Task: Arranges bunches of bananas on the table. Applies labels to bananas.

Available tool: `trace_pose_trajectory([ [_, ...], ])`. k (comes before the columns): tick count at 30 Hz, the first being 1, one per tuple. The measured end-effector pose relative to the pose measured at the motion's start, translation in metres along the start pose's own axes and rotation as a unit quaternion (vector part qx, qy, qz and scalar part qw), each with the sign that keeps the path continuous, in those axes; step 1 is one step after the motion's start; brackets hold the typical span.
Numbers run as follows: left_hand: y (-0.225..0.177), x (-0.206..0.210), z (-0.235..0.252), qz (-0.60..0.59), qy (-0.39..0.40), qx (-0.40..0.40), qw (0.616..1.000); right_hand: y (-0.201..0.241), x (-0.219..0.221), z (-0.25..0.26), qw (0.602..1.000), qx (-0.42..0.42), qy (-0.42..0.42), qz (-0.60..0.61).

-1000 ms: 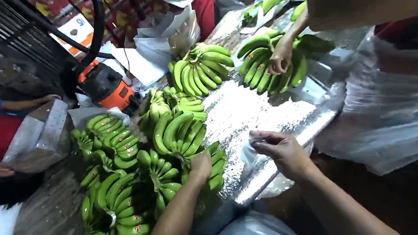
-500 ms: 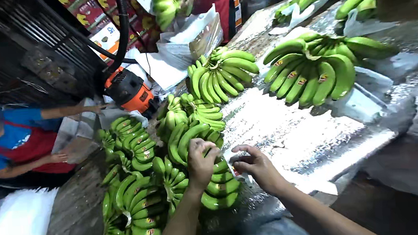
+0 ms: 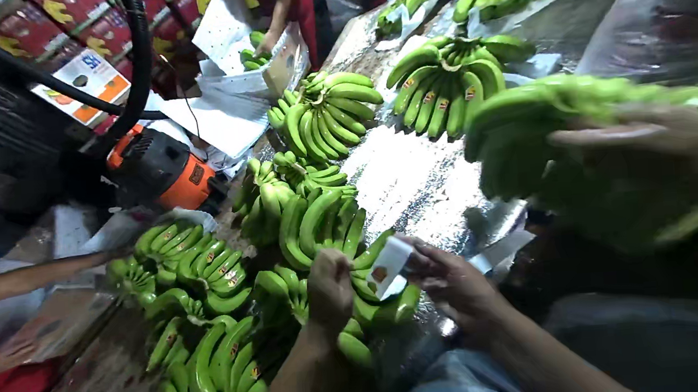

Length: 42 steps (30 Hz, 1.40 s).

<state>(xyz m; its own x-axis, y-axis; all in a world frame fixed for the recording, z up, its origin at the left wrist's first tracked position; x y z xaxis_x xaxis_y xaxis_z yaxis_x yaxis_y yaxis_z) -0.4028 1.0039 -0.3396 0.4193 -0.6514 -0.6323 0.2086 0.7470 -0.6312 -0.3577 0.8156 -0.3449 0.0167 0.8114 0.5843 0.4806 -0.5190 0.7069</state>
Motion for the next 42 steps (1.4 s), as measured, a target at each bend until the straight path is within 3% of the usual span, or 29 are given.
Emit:
trace_pose_trajectory([
  [3,0.012,0.012,0.038,-0.044,0.125,-0.207,0.969,0.046,-0.025,-0.015,0.985,-0.158,-0.029,-0.068],
  [7,0.032,0.083,0.055,0.059,0.376,-0.323,0.867,0.081,-0.050,-0.023,0.950,-0.272,0.125,-0.092],
  [11,0.038,0.131,0.045,0.171,0.385,-0.407,0.810,0.084,-0.051,-0.004,0.955,-0.251,0.106,-0.120],
  [13,0.033,0.138,0.040,0.243,0.376,-0.415,0.792,0.083,-0.055,0.010,0.961,-0.221,0.082,-0.146],
  [19,0.019,0.141,0.027,0.373,0.460,-0.313,0.742,0.074,-0.071,0.057,0.965,-0.111,0.080,-0.223],
  [21,0.007,0.128,0.032,0.364,0.447,-0.311,0.756,0.068,-0.072,0.068,0.970,-0.063,0.070,-0.222],
  [22,-0.001,0.116,0.037,0.334,0.412,-0.310,0.789,0.064,-0.072,0.073,0.972,-0.048,0.068,-0.221],
  [24,-0.023,0.091,0.043,0.205,0.267,-0.255,0.906,0.057,-0.070,0.080,0.972,-0.029,0.077,-0.220],
  [25,-0.033,0.084,0.043,0.145,0.179,-0.182,0.956,0.053,-0.068,0.082,0.971,-0.022,0.087,-0.222],
  [26,-0.044,0.081,0.042,0.113,0.126,-0.105,0.980,0.050,-0.065,0.083,0.968,-0.017,0.100,-0.228],
  [28,-0.064,0.080,0.041,0.137,0.115,0.008,0.984,0.044,-0.058,0.083,0.962,-0.018,0.133,-0.238],
  [30,-0.070,0.086,0.036,0.221,0.100,0.066,0.968,0.040,-0.052,0.083,0.958,-0.012,0.162,-0.237],
  [33,-0.065,0.091,0.022,0.278,0.035,0.102,0.955,0.037,-0.046,0.080,0.959,0.049,0.166,-0.224],
  [36,-0.054,0.097,0.002,0.259,-0.031,0.122,0.958,0.029,-0.051,0.084,0.959,0.112,0.154,-0.210],
  [39,-0.045,0.102,-0.005,0.199,-0.045,0.036,0.978,0.019,-0.063,0.099,0.964,0.106,0.125,-0.211],
  [42,-0.031,0.096,0.009,0.107,-0.054,-0.173,0.978,0.021,-0.075,0.119,0.965,0.083,0.091,-0.230],
])
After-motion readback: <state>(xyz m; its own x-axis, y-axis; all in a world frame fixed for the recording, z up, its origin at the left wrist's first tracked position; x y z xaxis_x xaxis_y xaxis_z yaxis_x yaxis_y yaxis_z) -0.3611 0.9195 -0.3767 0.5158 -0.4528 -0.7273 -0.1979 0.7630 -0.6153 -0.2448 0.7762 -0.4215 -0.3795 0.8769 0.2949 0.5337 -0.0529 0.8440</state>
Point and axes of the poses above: each hand's wrist, its own z-axis towards the middle knuckle, its own x-axis out of the palm, y = z × x, the point moved 2 cm from there along z, towards the middle knuckle, and after that the axes turned 4 degrees about -x, right-handed, at the moved point
